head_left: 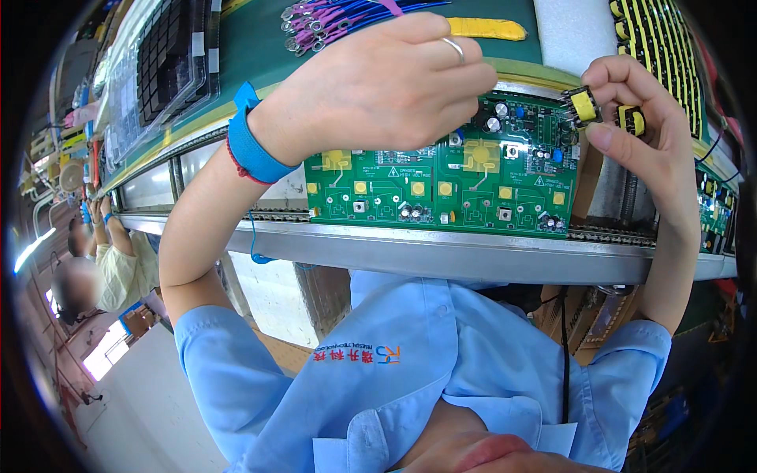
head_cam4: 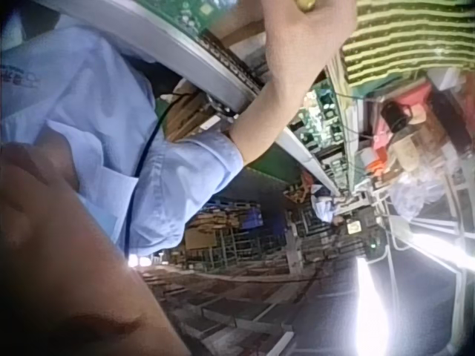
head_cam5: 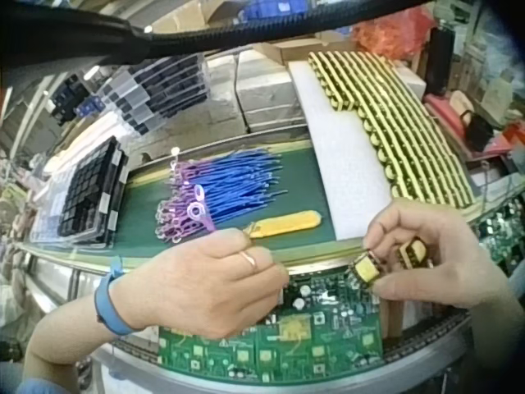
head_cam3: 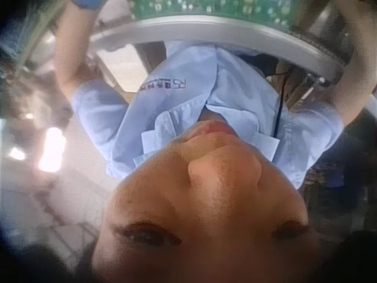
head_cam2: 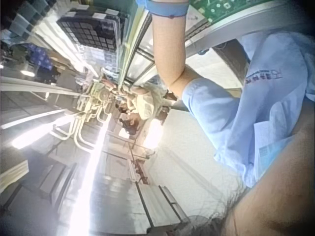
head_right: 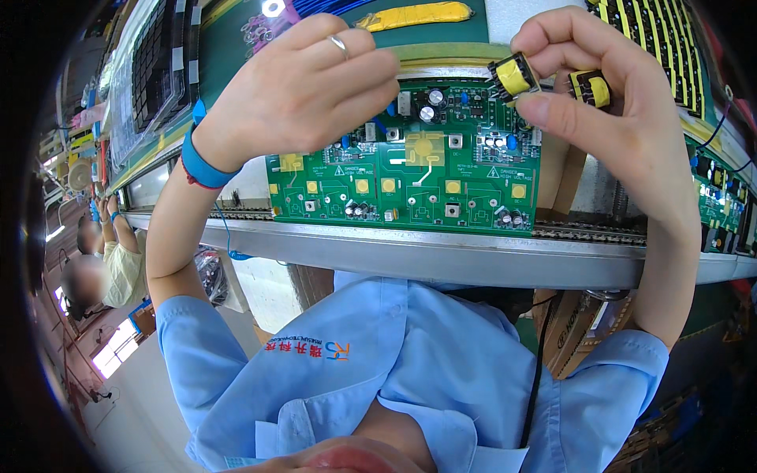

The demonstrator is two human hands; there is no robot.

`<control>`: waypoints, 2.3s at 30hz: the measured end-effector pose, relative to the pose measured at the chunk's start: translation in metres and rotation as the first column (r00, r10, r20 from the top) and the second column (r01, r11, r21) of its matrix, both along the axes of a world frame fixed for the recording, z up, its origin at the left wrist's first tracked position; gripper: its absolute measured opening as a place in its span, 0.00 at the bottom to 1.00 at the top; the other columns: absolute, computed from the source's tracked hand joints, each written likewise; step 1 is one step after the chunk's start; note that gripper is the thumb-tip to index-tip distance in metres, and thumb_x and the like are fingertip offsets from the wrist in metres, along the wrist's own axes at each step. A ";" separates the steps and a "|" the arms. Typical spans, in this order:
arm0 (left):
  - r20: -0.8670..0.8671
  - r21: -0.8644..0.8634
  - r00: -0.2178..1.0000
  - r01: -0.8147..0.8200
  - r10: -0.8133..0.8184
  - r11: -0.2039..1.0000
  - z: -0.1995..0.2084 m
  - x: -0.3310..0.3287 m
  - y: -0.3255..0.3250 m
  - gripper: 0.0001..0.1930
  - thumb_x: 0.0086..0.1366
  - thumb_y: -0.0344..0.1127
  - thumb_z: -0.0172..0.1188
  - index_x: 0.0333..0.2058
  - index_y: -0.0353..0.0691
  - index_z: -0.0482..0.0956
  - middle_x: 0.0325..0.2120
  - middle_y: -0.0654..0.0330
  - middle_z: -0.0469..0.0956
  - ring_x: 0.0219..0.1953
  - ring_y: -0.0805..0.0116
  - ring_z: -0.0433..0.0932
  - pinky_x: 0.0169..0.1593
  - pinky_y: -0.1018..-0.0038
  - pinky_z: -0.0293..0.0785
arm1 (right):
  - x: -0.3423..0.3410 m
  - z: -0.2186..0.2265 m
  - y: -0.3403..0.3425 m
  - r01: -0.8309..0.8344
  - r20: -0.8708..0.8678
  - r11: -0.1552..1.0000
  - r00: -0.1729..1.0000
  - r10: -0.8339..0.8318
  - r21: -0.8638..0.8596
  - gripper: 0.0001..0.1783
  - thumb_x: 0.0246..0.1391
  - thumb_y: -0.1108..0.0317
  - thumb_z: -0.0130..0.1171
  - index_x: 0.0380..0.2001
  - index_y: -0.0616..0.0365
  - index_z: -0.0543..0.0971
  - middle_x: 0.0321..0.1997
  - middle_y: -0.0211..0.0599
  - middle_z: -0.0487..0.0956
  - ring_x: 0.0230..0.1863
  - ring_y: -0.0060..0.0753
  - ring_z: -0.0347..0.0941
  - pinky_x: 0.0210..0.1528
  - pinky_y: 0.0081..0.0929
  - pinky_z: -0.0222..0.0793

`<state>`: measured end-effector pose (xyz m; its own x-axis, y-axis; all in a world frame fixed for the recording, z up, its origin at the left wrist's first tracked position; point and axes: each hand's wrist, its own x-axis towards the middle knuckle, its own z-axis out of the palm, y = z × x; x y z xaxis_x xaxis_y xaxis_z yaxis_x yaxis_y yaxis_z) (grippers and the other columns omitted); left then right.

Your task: Assemble electronic components onto a printed circuit board on a production line.

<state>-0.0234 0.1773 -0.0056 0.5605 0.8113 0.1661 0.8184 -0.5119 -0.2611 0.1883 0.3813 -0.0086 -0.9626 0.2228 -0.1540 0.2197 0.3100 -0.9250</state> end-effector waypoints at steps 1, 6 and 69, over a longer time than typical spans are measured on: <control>0.003 0.000 1.000 -0.001 0.001 1.000 -0.003 -0.001 -0.002 0.15 0.46 0.32 0.63 0.35 0.38 0.80 0.37 0.59 0.78 0.39 0.64 0.77 0.44 0.70 0.73 | 0.000 0.001 -0.002 -0.001 0.005 0.998 1.000 0.001 0.060 0.24 0.50 0.62 0.66 0.48 0.61 0.73 0.36 0.26 0.75 0.38 0.14 0.67 0.42 0.15 0.59; 0.045 0.118 0.998 0.039 -0.045 0.992 -0.011 -0.001 -0.006 0.14 0.43 0.33 0.60 0.32 0.37 0.79 0.36 0.62 0.75 0.38 0.68 0.73 0.43 0.72 0.70 | -0.002 -0.001 -0.012 -0.038 -0.056 0.986 0.997 0.048 0.163 0.21 0.49 0.64 0.67 0.46 0.59 0.74 0.37 0.24 0.74 0.39 0.15 0.66 0.42 0.17 0.60; 0.227 -0.097 0.735 -0.636 0.639 0.766 0.020 -0.044 -0.101 0.04 0.58 0.31 0.61 0.31 0.45 0.74 0.28 0.63 0.68 0.34 0.64 0.69 0.46 0.67 0.56 | -0.003 0.019 -0.028 -0.175 -0.075 0.895 0.972 0.225 0.411 0.17 0.49 0.85 0.51 0.45 0.65 0.72 0.46 0.40 0.69 0.39 0.30 0.68 0.42 0.22 0.65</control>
<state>-0.0673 0.0762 0.0141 -0.1432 0.9672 0.2096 0.9885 0.1502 -0.0178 0.1853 0.3531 0.0100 -0.9988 0.0426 0.0234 0.0121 0.6839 -0.7295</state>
